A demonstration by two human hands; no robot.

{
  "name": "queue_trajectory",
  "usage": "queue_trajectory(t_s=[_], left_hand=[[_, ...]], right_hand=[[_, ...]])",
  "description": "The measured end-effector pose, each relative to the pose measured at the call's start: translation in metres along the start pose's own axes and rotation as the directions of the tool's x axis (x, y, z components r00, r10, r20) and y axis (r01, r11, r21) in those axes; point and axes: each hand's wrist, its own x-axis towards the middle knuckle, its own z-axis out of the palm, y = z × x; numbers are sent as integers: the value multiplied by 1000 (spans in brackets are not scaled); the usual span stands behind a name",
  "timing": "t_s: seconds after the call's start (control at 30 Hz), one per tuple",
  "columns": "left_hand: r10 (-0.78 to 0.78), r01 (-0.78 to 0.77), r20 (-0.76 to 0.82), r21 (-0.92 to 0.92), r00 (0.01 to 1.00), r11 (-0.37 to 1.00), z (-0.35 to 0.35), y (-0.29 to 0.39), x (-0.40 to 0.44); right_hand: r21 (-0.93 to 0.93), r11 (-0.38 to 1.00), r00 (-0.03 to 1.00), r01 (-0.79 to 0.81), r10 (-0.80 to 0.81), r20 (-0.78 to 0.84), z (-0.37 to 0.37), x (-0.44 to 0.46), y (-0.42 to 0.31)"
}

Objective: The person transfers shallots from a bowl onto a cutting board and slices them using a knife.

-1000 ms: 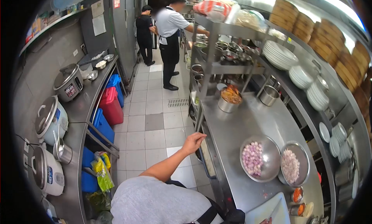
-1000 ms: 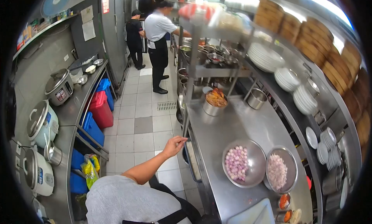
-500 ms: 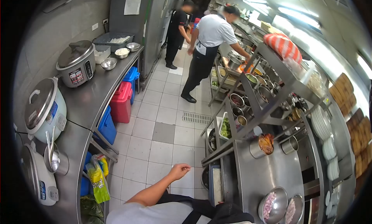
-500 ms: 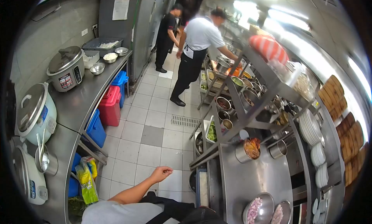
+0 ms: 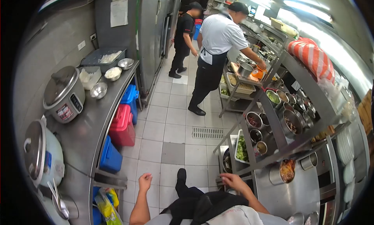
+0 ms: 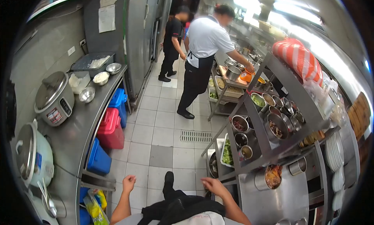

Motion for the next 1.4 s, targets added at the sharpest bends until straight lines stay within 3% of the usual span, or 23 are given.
queue_trajectory(t_s=[0.03, 0.07, 0.1, 0.13, 0.17, 0.23, 0.27, 0.37, 0.43, 0.53, 0.6, 0.63, 0.73, 0.77, 0.8, 0.83, 0.93, 1.0, 1.07, 1.13, 1.17, 1.27, 1.4], left_hand=[[106, -99, -34, 167, 994, 981, -8, -32, 5], [-100, 99, 0, 142, 995, 985, -18, -45, -3], [-428, 334, 62, 528, 902, 780, -30, -37, -2], [-366, 47, 307, 707, 879, 706, -48, -22, -7], [-340, -72, 565, 582, 752, 810, -65, -17, -10], [-7, -602, 759, 522, 651, 604, -73, -13, -12], [-23, -606, 771, 518, 636, 604, -71, -15, 6], [-412, -356, 530, 831, 741, 427, -56, -18, 35], [-231, -354, 529, 776, 817, 522, -41, -22, 63], [-294, -472, 687, 691, 664, 548, -7, -16, 143], [-107, -539, 737, 578, 667, 613, 7, -20, 208], [-157, -508, 705, 629, 691, 588, 14, -18, 245], [-192, -477, 656, 690, 730, 544, 18, -62, 366], [-227, 86, 467, 304, 854, 949, 19, -33, 418], [-581, 496, 323, 310, 747, 811, 22, -57, 459], [-770, 774, 149, 39, 621, 632, 24, -58, 500], [-623, 592, 279, 197, 731, 782, 17, -54, 649], [-645, 585, 335, 272, 687, 764, 21, -29, 751], [-461, 354, 371, 321, 806, 878, 39, -30, 854], [-445, 347, 368, 302, 817, 888, 62, -2, 939], [-435, 351, 358, 277, 826, 895, 86, 17, 986], [-257, 225, 378, 129, 889, 966, 148, 48, 1091], [-221, 129, 456, 224, 862, 966, 210, 72, 1180]], right_hand=[[22, 999, 998, 35, -34, -46, -18, 32, -12], [42, 996, 993, 74, -70, -93, -40, 67, -31], [32, 992, 983, 125, -120, -138, -66, 101, -54], [30, 985, 970, 169, -161, -184, -88, 129, -81], [51, 971, 953, 235, -219, -211, -112, 158, -112], [61, 911, 885, 408, -378, -273, -159, 205, -180], [49, 858, 828, 511, -476, -297, -180, 223, -219], [-81, 601, 569, 795, -786, -241, -229, 248, -343], [-150, 347, 333, 926, -937, -109, -244, 269, -410], [-16, 9, 11, 1000, -995, 101, -247, 326, -478], [-186, -316, -323, 930, -946, -8, -217, 387, -498], [-170, -324, -332, 931, -943, -24, -210, 413, -503], [-160, -227, -238, 961, -970, -51, -216, 490, -531], [-111, -164, -148, 980, -980, 135, -242, 512, -547], [-72, -104, -75, 992, -943, 323, -256, 541, -566], [-99, -61, -41, 993, -981, 192, -252, 567, -577], [-195, 37, -2, 980, -980, -197, -227, 644, -610], [-276, -23, -71, 961, -984, -163, -248, 697, -599], [-8, -21, -21, 1000, -994, -107, -300, 734, -591], [134, 440, 449, 888, -770, -453, -299, 743, -543], [-3, 691, 641, 723, -673, -370, -320, 764, -519], [444, 855, 900, 268, -57, -433, -295, 866, -379], [774, 632, 983, -43, 164, -79, -239, 951, -252]])
